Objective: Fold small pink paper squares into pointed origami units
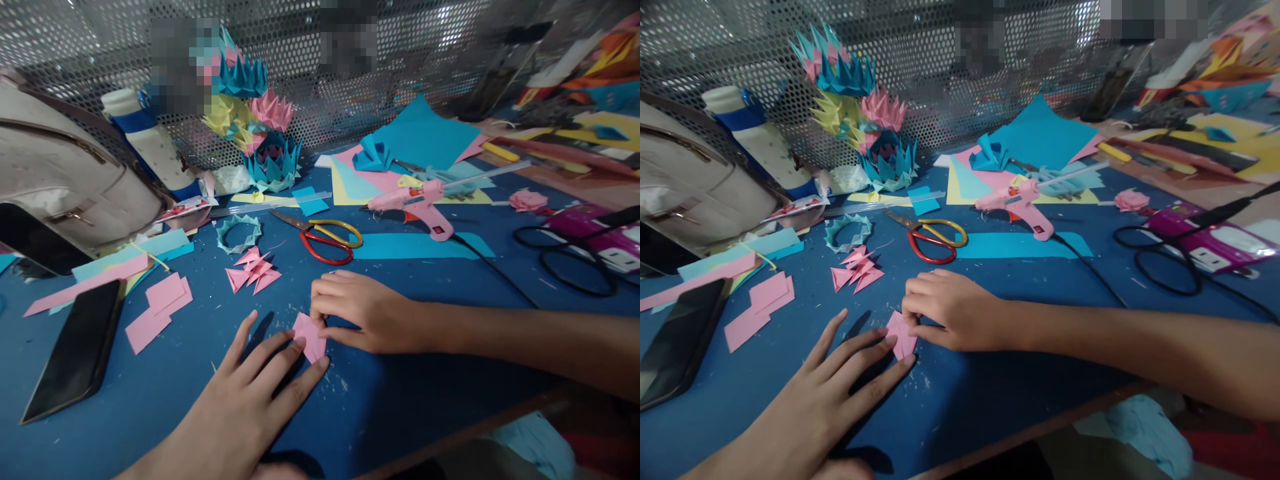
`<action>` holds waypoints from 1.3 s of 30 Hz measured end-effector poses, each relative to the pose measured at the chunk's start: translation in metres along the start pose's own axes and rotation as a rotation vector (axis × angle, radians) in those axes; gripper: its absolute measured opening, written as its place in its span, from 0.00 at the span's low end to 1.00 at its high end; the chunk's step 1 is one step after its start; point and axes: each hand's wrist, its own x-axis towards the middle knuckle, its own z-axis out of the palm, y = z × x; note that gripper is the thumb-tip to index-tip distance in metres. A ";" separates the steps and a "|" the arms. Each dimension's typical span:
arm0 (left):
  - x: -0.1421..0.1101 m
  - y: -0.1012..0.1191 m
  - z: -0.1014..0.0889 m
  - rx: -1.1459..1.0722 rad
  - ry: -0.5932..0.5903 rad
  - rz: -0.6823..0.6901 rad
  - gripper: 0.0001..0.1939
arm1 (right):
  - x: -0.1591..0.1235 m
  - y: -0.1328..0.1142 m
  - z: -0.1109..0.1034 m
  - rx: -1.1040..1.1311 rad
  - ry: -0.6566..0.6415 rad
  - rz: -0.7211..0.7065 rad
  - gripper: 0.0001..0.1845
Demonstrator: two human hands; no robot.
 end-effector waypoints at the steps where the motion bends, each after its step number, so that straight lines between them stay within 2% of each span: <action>1: 0.000 0.000 0.000 0.000 -0.005 0.002 0.43 | 0.000 0.000 0.000 -0.013 0.001 -0.002 0.07; 16: 0.000 0.000 -0.002 0.000 -0.014 0.001 0.44 | -0.001 -0.004 0.001 -0.096 0.018 -0.010 0.08; 23: -0.002 0.000 -0.001 -0.001 0.026 0.017 0.46 | -0.001 -0.004 0.000 -0.094 0.011 -0.008 0.08; 29: -0.004 0.001 0.000 -0.028 0.086 -0.005 0.43 | -0.001 -0.006 0.000 -0.095 0.011 -0.004 0.08; 35: -0.003 0.001 -0.001 0.012 0.045 0.029 0.42 | -0.001 -0.005 0.001 -0.092 0.013 -0.016 0.09; 39: -0.001 0.001 -0.001 -0.030 0.040 -0.003 0.44 | -0.001 -0.004 0.001 -0.091 0.009 -0.010 0.09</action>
